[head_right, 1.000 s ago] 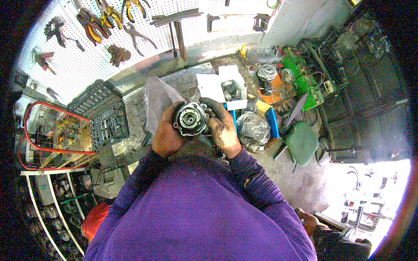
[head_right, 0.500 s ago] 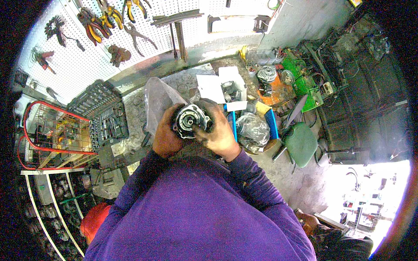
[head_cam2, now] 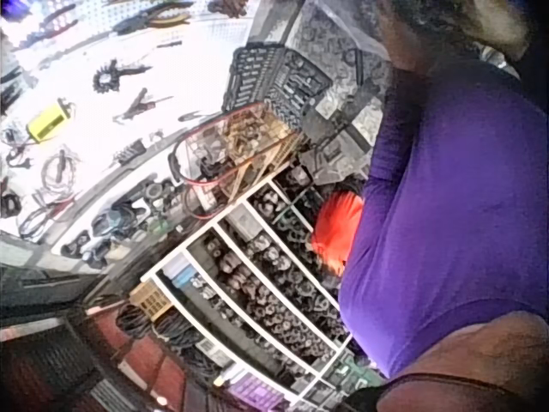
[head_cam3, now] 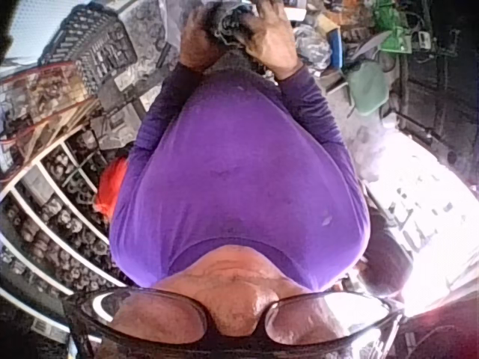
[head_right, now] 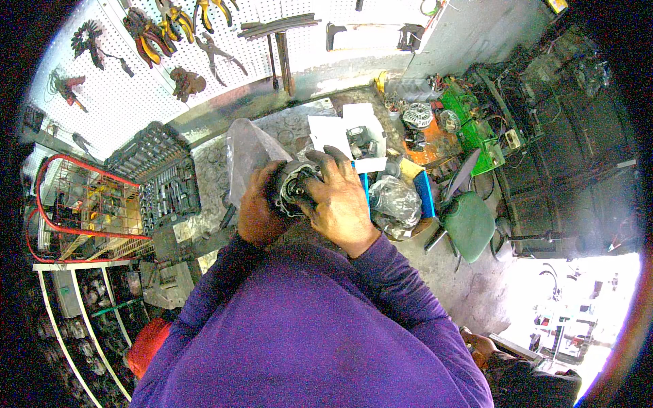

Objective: The person holds a cylindrical metal housing and repeatedly inserts and removes a smaller cylindrical component with internal gears. They rotate the assembly to view different angles and compare it with another similar housing. The person continues to manipulate the parts without using tools.

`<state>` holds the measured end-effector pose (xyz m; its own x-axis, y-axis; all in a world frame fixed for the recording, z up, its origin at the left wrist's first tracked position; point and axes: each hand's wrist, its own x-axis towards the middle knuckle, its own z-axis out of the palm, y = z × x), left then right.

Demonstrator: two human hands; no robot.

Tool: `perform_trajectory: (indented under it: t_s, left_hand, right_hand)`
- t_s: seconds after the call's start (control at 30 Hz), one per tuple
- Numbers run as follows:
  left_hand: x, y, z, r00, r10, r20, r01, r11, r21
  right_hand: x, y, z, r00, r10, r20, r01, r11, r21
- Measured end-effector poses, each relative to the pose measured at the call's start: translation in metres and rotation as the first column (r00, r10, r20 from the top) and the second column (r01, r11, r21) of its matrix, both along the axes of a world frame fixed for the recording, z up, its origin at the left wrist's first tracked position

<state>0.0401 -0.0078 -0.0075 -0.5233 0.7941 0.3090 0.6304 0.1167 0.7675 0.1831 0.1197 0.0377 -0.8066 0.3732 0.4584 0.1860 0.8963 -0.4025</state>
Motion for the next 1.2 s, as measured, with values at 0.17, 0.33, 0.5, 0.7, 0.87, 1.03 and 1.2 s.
perform_trajectory:
  t_s: [0.17,0.33,0.5,0.7,0.87,1.03,1.2]
  left_hand:
    - [0.000,0.000,0.000,1.000,0.009,-0.007,-0.009,1.000,0.006]
    - [-0.002,0.005,-0.007,0.994,0.011,0.105,-0.020,0.997,0.079]
    - [-0.006,0.005,-0.006,0.997,-0.007,0.078,-0.002,0.993,0.121]
    - [-0.005,0.005,0.000,0.998,-0.002,0.067,-0.004,0.996,0.084]
    - [-0.004,0.008,0.001,0.992,-0.001,0.124,-0.010,0.996,0.086]
    - [-0.004,0.007,0.003,0.997,0.021,0.080,-0.024,0.999,0.037]
    - [-0.004,0.007,0.002,0.991,0.007,0.131,-0.012,0.999,0.035]
  right_hand:
    - [0.000,-0.005,0.001,1.000,-0.021,-0.023,0.019,0.998,-0.060]
    - [0.004,0.001,-0.002,0.958,-0.143,-0.250,0.007,0.879,-0.477]
    - [0.005,0.020,-0.029,0.986,-0.165,0.021,0.131,0.696,-0.706]
    - [0.005,0.022,-0.059,0.971,-0.162,-0.178,-0.127,0.284,-0.950]
    - [0.006,0.029,-0.059,0.980,-0.077,-0.185,-0.140,0.399,-0.906]
    - [0.002,0.025,-0.055,0.973,-0.107,-0.203,-0.156,0.339,-0.928]
    - [0.007,0.019,-0.054,0.976,-0.121,-0.179,-0.121,0.382,-0.916]
